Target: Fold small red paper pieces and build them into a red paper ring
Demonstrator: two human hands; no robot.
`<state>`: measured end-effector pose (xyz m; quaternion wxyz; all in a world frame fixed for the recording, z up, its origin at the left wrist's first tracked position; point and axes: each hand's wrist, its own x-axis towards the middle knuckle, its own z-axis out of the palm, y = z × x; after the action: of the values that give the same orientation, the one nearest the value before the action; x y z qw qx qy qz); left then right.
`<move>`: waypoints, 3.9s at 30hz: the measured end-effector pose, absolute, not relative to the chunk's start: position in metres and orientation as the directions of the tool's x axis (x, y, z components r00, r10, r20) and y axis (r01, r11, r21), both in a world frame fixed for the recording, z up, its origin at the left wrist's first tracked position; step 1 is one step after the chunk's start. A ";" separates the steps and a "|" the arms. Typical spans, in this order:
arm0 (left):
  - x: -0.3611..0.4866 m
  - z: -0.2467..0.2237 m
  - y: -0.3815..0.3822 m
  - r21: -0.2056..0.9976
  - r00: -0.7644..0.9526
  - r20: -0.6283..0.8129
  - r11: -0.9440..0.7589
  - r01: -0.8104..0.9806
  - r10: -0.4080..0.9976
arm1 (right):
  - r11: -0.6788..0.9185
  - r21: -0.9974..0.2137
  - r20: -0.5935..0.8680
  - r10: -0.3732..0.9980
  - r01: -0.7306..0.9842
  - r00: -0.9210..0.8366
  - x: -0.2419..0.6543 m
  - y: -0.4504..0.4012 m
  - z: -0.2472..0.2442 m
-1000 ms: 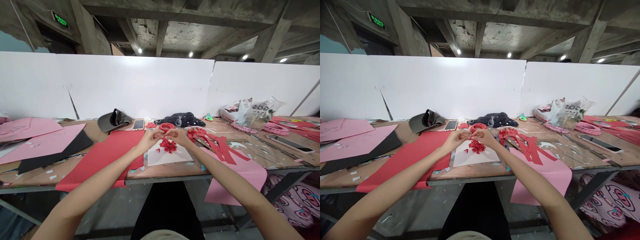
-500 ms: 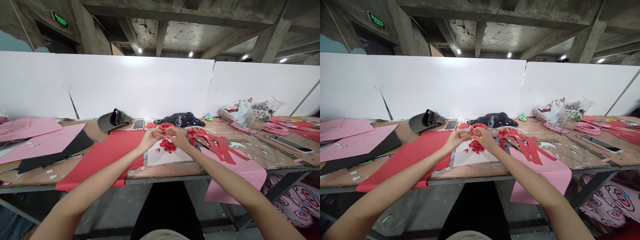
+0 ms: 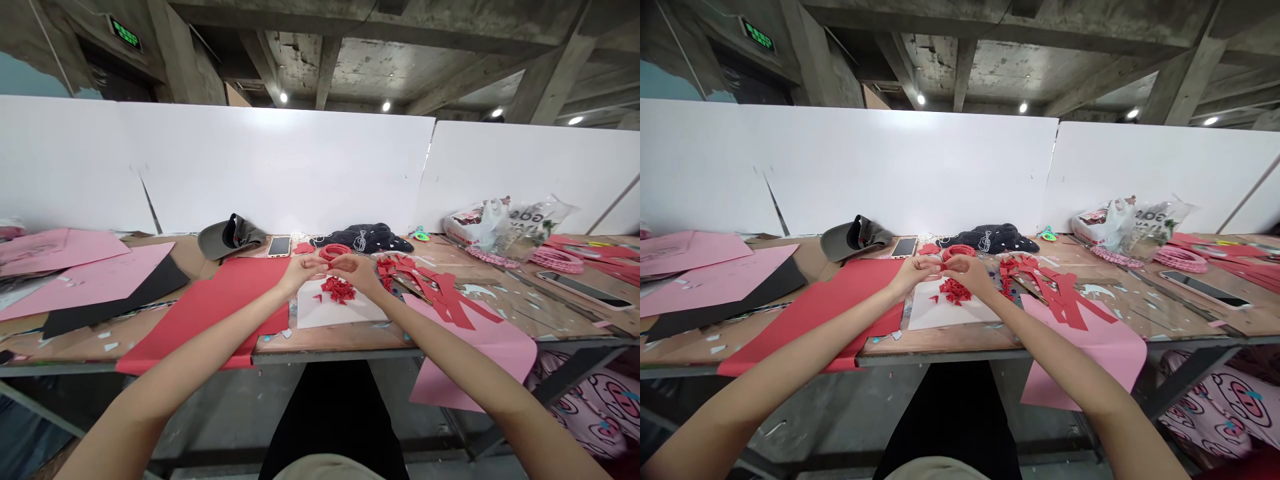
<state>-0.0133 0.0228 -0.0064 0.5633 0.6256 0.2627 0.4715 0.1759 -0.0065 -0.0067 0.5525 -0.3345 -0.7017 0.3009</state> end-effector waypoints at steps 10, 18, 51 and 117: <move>-0.013 0.005 0.014 0.962 0.435 0.258 -0.271 -0.035 0.863 | 0.587 -0.790 0.567 0.809 0.175 -0.151 0.184 0.003 -0.009; -0.013 0.000 0.018 0.943 0.428 0.262 -0.323 0.074 0.865 | 0.613 -0.758 0.578 0.790 0.224 -0.206 0.183 0.002 -0.011; -0.016 0.015 0.005 0.971 0.481 0.183 -0.235 0.050 0.857 | 0.525 -0.839 0.468 0.831 0.145 -0.300 0.186 -0.003 -0.003; -0.012 0.007 0.009 0.966 0.533 0.186 -0.254 0.056 0.826 | 0.476 -0.871 0.446 0.870 0.119 -0.212 0.184 -0.002 -0.002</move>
<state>-0.0120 0.0087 0.0066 0.5237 0.7015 0.3141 0.3674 0.1844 -0.0020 -0.0017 0.5147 -0.3595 -0.6877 0.3644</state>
